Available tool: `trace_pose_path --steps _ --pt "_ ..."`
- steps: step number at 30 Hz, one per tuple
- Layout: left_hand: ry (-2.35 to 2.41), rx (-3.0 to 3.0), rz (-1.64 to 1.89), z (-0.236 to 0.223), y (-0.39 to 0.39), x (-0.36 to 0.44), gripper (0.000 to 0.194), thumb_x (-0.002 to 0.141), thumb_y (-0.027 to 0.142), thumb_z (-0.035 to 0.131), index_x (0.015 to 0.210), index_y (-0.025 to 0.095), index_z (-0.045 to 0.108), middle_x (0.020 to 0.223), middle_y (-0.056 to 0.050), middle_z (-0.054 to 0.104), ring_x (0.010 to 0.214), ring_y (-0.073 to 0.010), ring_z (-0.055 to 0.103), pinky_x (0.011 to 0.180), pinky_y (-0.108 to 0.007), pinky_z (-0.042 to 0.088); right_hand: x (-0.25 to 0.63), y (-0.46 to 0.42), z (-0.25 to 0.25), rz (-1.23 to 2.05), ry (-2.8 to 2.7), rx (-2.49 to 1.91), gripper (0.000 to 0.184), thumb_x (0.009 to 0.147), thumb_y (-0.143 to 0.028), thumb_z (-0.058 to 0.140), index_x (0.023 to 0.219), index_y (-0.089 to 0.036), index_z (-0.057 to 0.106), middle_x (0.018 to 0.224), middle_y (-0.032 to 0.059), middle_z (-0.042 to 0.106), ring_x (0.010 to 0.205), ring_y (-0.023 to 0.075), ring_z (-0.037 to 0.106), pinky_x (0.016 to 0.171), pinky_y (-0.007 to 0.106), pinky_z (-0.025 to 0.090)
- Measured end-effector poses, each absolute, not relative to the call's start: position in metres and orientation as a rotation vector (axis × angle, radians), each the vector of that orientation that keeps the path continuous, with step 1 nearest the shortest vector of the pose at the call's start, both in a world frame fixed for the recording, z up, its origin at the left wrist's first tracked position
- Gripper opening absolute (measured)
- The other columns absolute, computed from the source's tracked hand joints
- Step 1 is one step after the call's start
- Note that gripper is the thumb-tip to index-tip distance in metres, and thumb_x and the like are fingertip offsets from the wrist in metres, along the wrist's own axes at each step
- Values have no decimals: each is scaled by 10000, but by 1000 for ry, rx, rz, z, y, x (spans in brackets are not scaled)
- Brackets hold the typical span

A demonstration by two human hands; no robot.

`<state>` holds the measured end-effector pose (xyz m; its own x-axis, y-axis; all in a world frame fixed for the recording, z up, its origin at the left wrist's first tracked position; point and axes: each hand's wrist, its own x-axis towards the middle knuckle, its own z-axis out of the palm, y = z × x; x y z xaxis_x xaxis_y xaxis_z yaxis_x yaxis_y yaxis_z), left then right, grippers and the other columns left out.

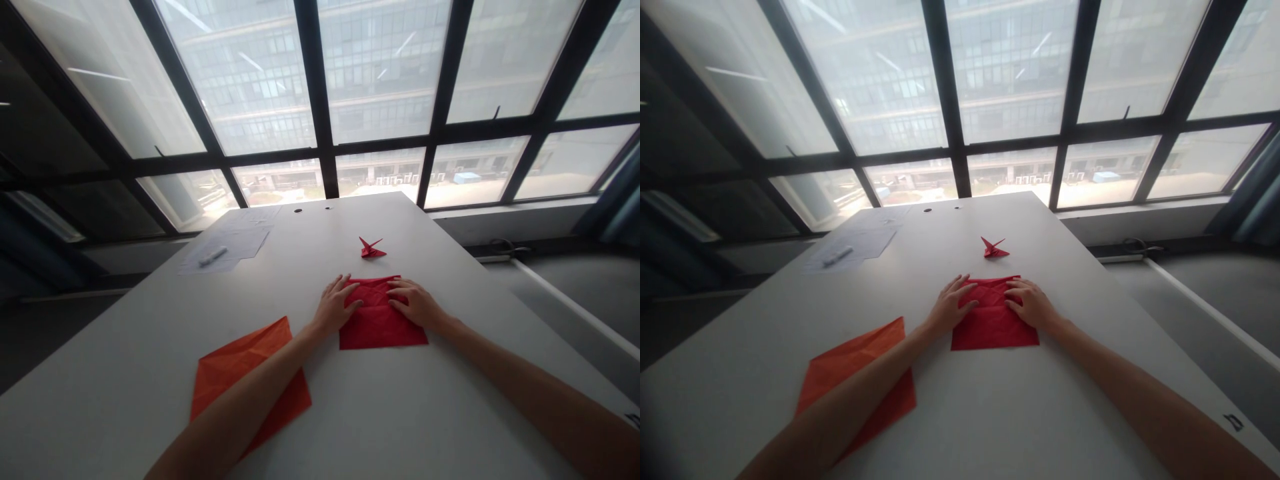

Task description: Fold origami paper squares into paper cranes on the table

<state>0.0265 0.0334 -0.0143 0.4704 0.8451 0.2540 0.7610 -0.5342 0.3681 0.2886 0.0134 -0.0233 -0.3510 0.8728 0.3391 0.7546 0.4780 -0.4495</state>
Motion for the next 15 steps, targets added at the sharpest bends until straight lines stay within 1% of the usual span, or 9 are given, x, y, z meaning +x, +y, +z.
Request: trace_pose_path --steps 2,3,6,8,10,12,15 --pt "1447 2491 521 -17 36 26 699 873 584 523 1467 241 386 1552 -106 328 1448 -314 244 1173 -520 187 289 15 -24 265 -2187 -1355 331 894 -378 532 1138 -226 697 1297 76 624 1236 264 517 1095 419 350" --pt "1446 2494 468 -18 37 26 732 864 603 524 1479 241 360 1553 -115 324 1449 -325 235 1171 -539 168 289 17 -23 239 -2169 -1379 355 891 -369 533 1179 -216 674 1302 85 615 1234 266 510 1088 417 355" --pt "1380 2547 389 -17 34 26 674 862 636 497 1437 295 419 1546 -86 337 1447 -346 215 1162 -582 116 292 22 -22 129 -2093 -1496 479 894 -376 519 1324 -169 567 1388 126 532 1296 280 435 1096 425 332" --pt "1332 2581 423 -13 30 27 681 842 642 527 1427 309 428 1505 -81 389 1418 -346 260 1162 -587 104 296 26 -18 134 -2136 -1544 537 871 -410 555 1346 -159 544 1400 138 514 1303 295 420 1090 434 328" --pt "1301 2601 478 -8 26 28 733 810 642 574 1438 300 412 1432 -94 450 1357 -336 341 1165 -571 116 301 28 -13 189 -2225 -1555 509 837 -444 599 1273 -181 605 1337 130 560 1246 303 471 1055 426 357" --pt "1273 2612 508 -5 22 29 762 782 642 611 1432 290 427 1360 -101 489 1285 -328 403 1163 -552 152 304 28 -8 254 -2273 -1572 468 797 -459 646 1187 -201 654 1244 122 608 1138 291 546 989 396 404" --pt "1179 2627 537 -3 20 29 753 754 623 660 1409 310 459 1304 -87 507 1225 -319 435 1139 -524 233 305 27 0 409 -2280 -1637 464 725 -427 724 1127 -205 667 1048 92 680 938 249 627 845 338 460"
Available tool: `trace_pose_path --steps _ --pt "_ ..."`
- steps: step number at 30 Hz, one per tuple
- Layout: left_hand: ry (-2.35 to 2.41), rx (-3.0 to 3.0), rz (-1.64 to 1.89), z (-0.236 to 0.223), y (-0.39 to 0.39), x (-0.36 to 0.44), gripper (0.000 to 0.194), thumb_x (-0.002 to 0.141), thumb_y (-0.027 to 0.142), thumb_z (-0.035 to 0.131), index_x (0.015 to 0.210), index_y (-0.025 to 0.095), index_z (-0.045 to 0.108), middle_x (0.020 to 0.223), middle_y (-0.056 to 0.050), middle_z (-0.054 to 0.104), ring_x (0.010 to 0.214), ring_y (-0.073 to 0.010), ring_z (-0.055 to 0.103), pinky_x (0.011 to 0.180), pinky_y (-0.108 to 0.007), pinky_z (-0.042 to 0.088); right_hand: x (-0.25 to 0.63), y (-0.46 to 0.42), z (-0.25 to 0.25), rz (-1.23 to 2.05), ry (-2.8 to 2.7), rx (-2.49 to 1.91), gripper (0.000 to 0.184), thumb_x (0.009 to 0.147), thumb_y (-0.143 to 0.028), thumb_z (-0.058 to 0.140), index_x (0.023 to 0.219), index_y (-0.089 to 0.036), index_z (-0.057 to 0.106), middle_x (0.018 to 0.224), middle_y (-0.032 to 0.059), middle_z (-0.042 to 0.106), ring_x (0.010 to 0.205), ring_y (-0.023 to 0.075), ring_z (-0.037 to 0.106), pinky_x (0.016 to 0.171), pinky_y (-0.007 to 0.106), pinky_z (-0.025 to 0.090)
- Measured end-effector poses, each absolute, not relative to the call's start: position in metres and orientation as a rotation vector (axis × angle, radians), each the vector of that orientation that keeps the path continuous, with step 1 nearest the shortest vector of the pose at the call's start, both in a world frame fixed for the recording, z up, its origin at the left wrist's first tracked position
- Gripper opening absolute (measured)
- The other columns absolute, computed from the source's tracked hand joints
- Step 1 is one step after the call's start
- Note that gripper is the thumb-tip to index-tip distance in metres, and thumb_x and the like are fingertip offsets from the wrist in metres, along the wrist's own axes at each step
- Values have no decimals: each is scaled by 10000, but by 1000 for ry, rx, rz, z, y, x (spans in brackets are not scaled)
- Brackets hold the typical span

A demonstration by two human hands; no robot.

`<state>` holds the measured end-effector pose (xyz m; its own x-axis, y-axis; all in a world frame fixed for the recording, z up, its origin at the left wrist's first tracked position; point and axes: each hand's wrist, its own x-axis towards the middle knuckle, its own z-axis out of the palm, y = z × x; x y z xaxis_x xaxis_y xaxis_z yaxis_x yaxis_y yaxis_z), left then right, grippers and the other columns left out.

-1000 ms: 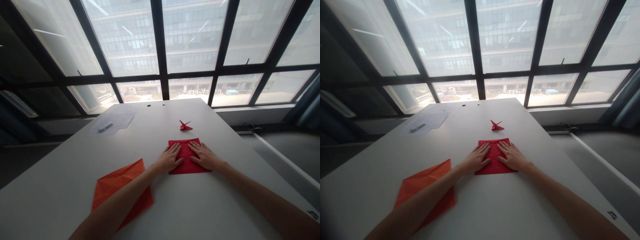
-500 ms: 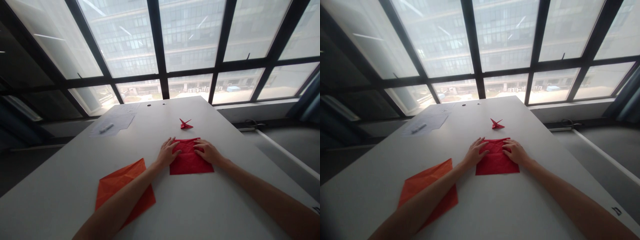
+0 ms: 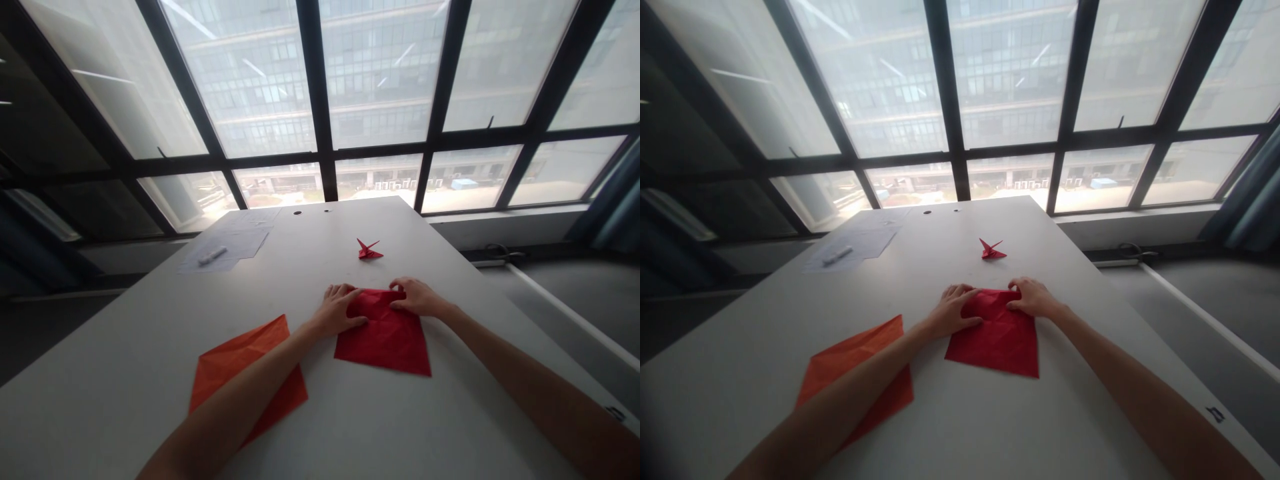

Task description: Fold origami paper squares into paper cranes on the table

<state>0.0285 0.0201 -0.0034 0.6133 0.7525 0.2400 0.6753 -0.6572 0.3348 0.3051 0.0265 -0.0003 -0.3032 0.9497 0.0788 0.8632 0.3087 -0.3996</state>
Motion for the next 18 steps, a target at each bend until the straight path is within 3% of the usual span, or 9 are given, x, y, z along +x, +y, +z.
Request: trace_pose_path --steps 3,5,7,12,15,18 --pt "1108 2552 694 -8 25 27 744 772 575 674 1430 338 419 1332 -78 478 1236 -307 427 1104 -488 305 308 26 11 487 -2286 -1665 253 727 -333 718 940 -199 704 867 41 705 800 206 640 747 298 457" --pt "1168 2358 951 -13 33 26 619 889 498 553 1454 321 371 1329 -89 469 1237 -274 438 1070 -453 353 313 23 27 429 -2240 -1652 104 762 -266 674 832 -193 699 796 22 694 745 181 630 695 275 445" --pt "1278 2044 1243 -18 43 24 493 965 436 412 1428 269 391 1260 -103 499 1162 -231 501 1003 -413 415 318 17 49 176 -2126 -1591 75 801 -244 643 826 -186 683 850 34 689 766 178 619 669 267 437" --pt "1311 1513 1428 -23 59 21 419 943 355 421 1335 209 443 1140 -96 582 1001 -188 577 817 -326 482 311 -22 87 -501 -2014 -1336 154 903 -135 526 900 -179 673 1001 81 677 918 218 591 737 308 436" --pt "1263 1377 1537 -22 60 20 378 914 300 442 1281 211 475 1088 -78 613 956 -173 599 754 -288 484 290 -51 66 -581 -2180 -1260 204 909 -88 502 938 -182 680 1055 87 670 934 224 584 744 320 444" --pt "1309 1260 1699 -19 60 17 335 881 222 443 1208 210 512 1055 -68 616 905 -159 610 723 -273 490 276 -70 32 -459 -2407 -1203 250 904 -49 480 954 -185 683 1085 96 669 973 232 587 781 338 456"
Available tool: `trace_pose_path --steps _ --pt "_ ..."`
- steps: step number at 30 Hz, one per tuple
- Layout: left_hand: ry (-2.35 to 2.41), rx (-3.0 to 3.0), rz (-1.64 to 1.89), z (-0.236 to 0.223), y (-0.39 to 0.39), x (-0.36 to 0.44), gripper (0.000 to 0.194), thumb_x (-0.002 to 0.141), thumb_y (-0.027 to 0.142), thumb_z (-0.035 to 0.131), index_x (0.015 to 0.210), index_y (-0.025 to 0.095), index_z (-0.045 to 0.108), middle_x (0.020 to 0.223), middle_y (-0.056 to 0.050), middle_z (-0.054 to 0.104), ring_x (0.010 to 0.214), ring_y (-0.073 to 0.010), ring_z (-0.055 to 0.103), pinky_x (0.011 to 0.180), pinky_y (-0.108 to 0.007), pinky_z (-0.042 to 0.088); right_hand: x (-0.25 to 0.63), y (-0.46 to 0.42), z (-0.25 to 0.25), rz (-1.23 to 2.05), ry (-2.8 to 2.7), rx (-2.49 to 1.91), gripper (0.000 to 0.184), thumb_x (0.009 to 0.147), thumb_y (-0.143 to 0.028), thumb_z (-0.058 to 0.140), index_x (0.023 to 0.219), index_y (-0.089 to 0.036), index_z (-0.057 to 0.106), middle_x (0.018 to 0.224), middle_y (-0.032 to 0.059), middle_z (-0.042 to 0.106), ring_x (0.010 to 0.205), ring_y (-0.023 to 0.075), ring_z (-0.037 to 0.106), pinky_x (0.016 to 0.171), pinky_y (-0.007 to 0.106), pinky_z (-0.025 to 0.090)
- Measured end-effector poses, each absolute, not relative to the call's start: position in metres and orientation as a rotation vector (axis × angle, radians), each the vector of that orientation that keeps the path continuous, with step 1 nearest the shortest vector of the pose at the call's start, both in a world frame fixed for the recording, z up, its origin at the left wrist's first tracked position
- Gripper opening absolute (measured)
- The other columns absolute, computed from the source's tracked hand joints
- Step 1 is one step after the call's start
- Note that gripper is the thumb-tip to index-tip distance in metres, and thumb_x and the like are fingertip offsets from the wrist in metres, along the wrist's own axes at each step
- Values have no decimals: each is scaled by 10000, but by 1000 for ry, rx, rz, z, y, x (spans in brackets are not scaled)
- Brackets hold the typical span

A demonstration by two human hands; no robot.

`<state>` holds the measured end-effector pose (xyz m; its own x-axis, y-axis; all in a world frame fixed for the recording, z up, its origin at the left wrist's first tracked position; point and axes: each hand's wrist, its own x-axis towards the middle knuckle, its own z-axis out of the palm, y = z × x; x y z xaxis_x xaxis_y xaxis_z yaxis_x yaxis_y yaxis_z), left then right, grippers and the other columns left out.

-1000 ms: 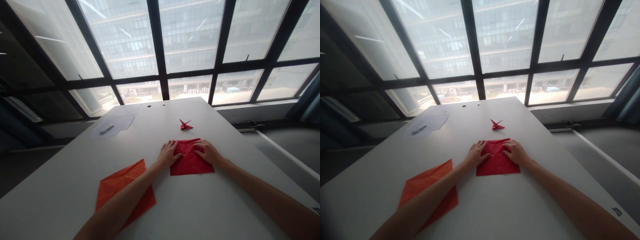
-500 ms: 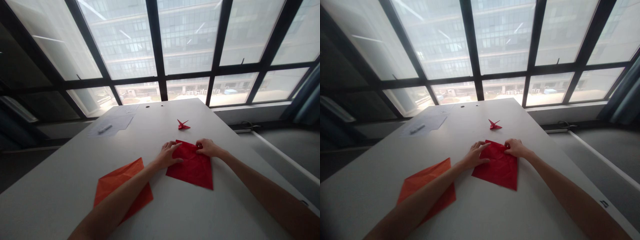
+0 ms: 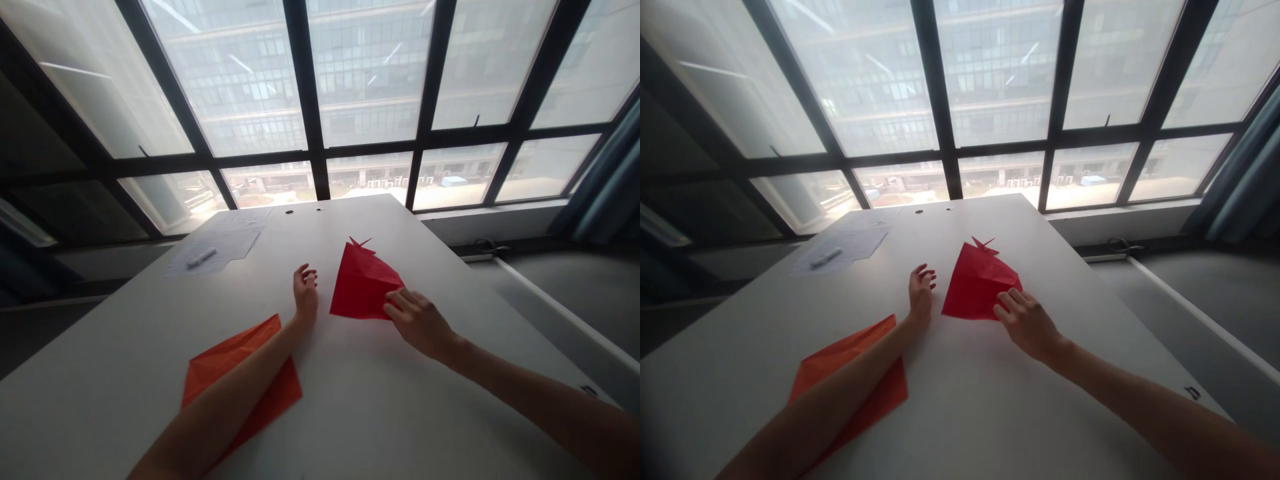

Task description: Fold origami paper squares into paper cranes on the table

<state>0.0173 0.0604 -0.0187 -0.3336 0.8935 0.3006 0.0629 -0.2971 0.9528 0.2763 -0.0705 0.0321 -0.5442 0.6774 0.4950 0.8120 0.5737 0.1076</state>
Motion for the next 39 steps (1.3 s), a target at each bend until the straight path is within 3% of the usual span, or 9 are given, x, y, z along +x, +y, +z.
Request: trace_pose_path --steps 4,8,12,15,19,26,32,36,39 --pt "1329 1522 1814 -10 54 17 238 855 184 486 1070 196 585 1029 -68 640 950 -177 615 815 -313 501 280 -75 12 25 -2543 -1127 198 876 -339 638 1020 -211 682 1139 89 655 1050 261 578 897 399 464" --pt "1016 2313 1193 -4 36 27 249 925 313 497 1085 230 669 1122 -79 678 1095 -220 609 975 -372 460 284 -55 13 320 -2313 -1226 263 953 -390 499 1026 -237 700 1103 74 679 1019 219 614 898 358 486" --pt "967 2721 504 -11 23 35 762 865 598 538 1492 217 332 1538 -113 353 1437 -286 286 1172 -451 221 280 -26 -1 265 -2286 -1333 511 910 -413 551 1378 -211 517 1419 110 517 1316 273 450 1097 432 352" --pt "1004 2785 262 -18 24 36 808 902 655 404 1532 185 215 1585 -127 217 1479 -278 160 1193 -475 105 280 -15 -15 337 -2423 -1390 628 933 -490 475 1486 -211 363 1548 109 337 1438 291 279 1170 524 179" --pt "1014 2777 281 -20 27 34 774 910 644 403 1525 199 247 1577 -119 244 1473 -265 191 1193 -458 124 287 -12 -25 359 -2390 -1393 641 924 -513 486 1490 -247 345 1543 91 345 1444 296 265 1162 589 110" --pt "909 2752 592 -7 22 36 314 950 420 497 1172 301 684 1280 -42 628 1206 -222 553 1049 -371 400 297 1 -29 216 -2177 -1264 207 876 -244 577 1002 -255 740 1217 46 678 1187 246 571 1085 431 361" --pt "1067 2593 716 -6 15 41 236 926 336 548 1026 253 746 912 -48 675 787 -161 625 765 -288 499 291 -4 -18 -127 -2065 -1441 306 840 -222 628 1145 -203 646 1203 115 626 1125 291 547 981 451 426" --pt "1094 2525 788 -9 14 46 228 909 268 542 1019 243 741 944 -42 704 810 -172 641 765 -290 505 273 -24 -14 -153 -1945 -1638 188 908 -337 556 995 -187 628 979 114 632 939 267 573 820 396 469" --pt "1159 2490 833 -9 14 48 229 899 273 548 1016 251 743 956 -39 715 825 -182 651 775 -298 510 264 -31 -14 -40 -2008 -1589 185 902 -349 561 1003 -205 618 1005 96 621 966 250 559 819 364 466"
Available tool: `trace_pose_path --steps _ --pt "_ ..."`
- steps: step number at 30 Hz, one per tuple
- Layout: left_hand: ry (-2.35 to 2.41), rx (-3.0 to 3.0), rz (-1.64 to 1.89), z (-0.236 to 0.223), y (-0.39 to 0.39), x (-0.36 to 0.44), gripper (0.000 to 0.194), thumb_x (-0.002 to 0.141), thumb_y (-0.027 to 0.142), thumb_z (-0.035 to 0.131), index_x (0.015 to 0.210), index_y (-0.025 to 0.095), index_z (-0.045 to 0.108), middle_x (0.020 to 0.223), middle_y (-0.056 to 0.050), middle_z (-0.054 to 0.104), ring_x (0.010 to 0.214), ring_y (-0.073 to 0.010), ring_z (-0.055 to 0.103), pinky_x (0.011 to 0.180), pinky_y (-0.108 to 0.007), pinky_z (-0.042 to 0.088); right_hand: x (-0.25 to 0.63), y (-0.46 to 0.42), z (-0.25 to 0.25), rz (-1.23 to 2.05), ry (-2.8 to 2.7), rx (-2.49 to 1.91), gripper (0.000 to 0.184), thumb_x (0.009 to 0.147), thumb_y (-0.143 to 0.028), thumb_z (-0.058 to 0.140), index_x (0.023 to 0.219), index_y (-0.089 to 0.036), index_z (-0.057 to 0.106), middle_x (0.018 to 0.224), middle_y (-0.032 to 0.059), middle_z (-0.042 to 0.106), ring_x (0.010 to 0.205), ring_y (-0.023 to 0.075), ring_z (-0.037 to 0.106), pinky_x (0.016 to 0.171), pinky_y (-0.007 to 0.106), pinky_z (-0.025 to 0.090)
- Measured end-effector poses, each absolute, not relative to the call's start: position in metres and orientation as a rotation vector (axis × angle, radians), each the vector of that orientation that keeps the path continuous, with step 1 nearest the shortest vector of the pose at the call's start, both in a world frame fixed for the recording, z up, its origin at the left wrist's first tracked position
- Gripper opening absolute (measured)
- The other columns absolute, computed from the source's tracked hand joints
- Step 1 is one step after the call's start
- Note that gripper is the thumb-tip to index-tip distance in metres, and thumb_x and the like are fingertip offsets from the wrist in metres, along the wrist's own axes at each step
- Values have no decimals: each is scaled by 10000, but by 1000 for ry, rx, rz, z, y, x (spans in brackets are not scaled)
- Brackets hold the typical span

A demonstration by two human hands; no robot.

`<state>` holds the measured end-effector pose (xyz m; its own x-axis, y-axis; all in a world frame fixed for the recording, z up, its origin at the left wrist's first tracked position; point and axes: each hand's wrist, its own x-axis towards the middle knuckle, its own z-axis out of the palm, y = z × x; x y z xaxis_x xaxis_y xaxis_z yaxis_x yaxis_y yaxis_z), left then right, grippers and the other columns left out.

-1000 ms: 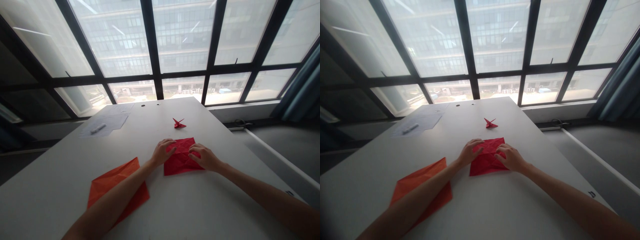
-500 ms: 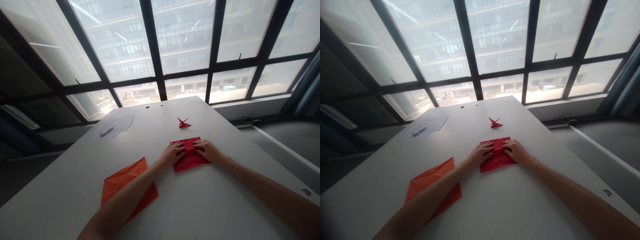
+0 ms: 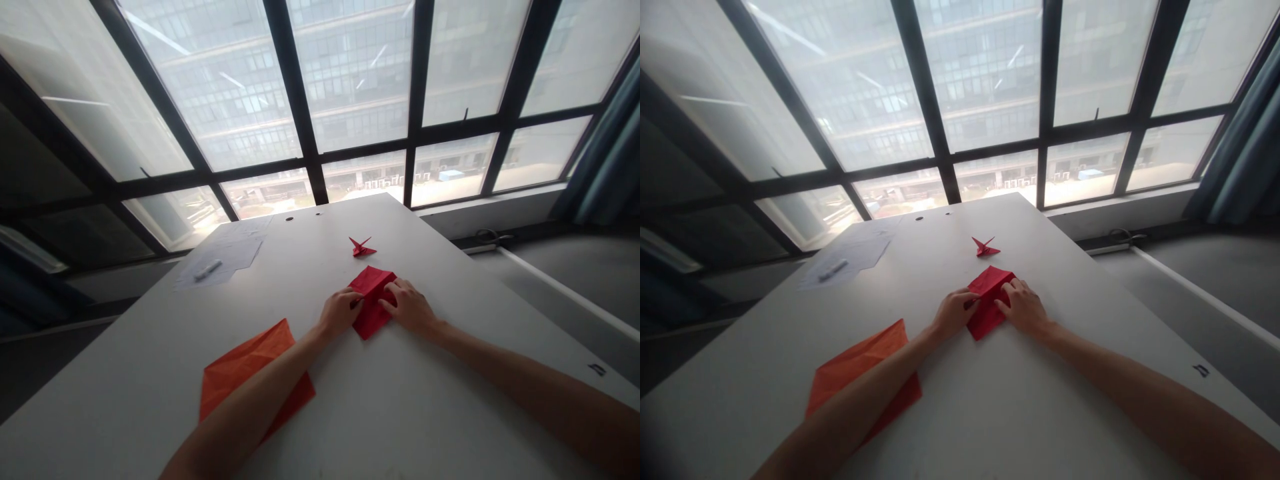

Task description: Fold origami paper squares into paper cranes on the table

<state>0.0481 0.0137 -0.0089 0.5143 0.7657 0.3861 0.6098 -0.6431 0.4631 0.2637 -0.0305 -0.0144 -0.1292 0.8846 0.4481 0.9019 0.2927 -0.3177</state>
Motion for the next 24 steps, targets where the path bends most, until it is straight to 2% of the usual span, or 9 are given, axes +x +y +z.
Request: trace_pose_path --steps 3,6,10,12,15,17,19,21,24 --pt "1170 2458 867 -7 12 49 237 905 278 535 1015 259 745 973 -30 719 836 -180 658 781 -293 511 263 -28 -17 -14 -1982 -1573 288 894 -314 567 1154 -193 595 1109 113 608 1058 263 529 911 395 440" --pt "1159 2443 858 -4 8 49 234 905 313 548 1026 262 742 977 -27 717 830 -176 657 787 -296 517 265 -25 -21 34 -1982 -1576 368 880 -358 589 1205 -186 594 1199 128 591 1127 282 503 972 423 410" --pt "1111 2470 832 -1 8 50 232 864 419 617 977 273 757 1119 -37 692 1036 -227 626 966 -366 471 265 -24 -26 94 -2062 -1565 399 850 -384 625 1197 -188 618 1275 128 572 1199 292 483 1017 441 380" --pt "1050 2431 799 -1 12 50 289 910 447 537 929 271 766 1207 -26 668 1138 -237 590 1033 -385 429 265 -23 -28 101 -2074 -1549 376 849 -379 626 1177 -195 635 1272 121 582 1207 288 490 1029 442 377" --pt "997 2309 746 -4 19 49 467 994 392 337 876 251 767 1181 -17 690 1134 -208 605 1028 -358 440 266 -22 -28 128 -2104 -1499 339 840 -354 630 1138 -197 664 1275 119 593 1212 286 508 1047 444 375" --pt "1027 2320 764 -6 21 48 356 966 344 419 915 248 758 1155 -17 701 1103 -206 617 1019 -349 443 267 -22 -28 150 -2121 -1465 338 835 -326 623 1141 -192 670 1292 123 592 1225 290 510 1058 446 374" --pt "1088 2412 781 -8 20 48 232 899 292 551 1049 266 725 1167 -15 694 1102 -225 603 1025 -375 427 267 -23 -27 167 -2131 -1440 346 830 -285 608 1158 -192 668 1312 124 587 1242 298 505 1065 459 371" --pt "1146 2519 757 -9 17 48 331 857 269 611 1182 297 667 1196 -15 676 1118 -250 576 1027 -420 406 266 -24 -26 170 -2137 -1419 358 816 -227 590 1165 -201 668 1312 118 596 1248 307 504 1072 484 359" --pt "1164 2629 670 -8 12 48 340 862 311 618 1200 328 659 1225 -20 649 1124 -271 556 1022 -456 390 262 -28 -20 159 -2153 -1369 364 797 -155 564 1136 -218 682 1265 102 635 1206 300 539 1063 489 361"
